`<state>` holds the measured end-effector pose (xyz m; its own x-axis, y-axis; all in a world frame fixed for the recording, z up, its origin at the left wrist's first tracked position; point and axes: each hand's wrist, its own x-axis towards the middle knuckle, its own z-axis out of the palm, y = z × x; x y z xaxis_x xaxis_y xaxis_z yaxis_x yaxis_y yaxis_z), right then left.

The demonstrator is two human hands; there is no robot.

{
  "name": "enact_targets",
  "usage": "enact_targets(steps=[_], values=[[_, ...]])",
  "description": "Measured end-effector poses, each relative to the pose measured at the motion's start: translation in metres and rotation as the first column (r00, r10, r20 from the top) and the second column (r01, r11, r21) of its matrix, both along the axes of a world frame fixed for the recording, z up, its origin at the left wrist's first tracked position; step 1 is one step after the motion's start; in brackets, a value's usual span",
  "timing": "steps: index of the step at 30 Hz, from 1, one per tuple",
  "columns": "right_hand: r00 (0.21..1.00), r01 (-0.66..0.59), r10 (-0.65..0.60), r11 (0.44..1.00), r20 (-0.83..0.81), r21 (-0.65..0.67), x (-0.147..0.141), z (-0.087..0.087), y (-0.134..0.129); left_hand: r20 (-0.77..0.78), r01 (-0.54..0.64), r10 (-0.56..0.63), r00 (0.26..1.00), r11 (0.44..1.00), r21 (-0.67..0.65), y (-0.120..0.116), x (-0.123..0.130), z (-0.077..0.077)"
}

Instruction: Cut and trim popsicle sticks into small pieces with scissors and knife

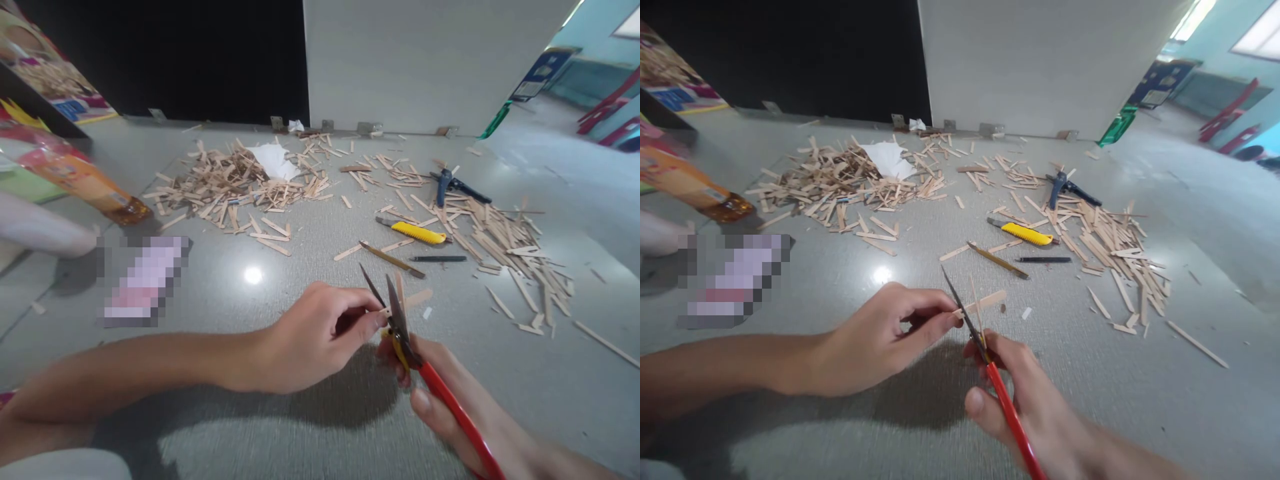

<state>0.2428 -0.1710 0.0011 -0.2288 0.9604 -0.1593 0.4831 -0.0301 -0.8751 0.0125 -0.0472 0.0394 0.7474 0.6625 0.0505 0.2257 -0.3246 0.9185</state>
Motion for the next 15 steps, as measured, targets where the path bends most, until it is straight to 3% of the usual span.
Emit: enact_targets(steps=[8,15], values=[[0.996,0.050,-0.052,0.998,0.073,0.036,-0.008,-0.001,0.001,0.001,0.067,-0.067,0.998,0.998,0.019,-0.001,0.000,0.002],[0.998,0.042,-0.046,0.996,0.050,0.073,-0.014,0.000,0.006,0.002,0.038,-0.038,0.999,0.999,0.007,-0.006,0.001,-0.003]])
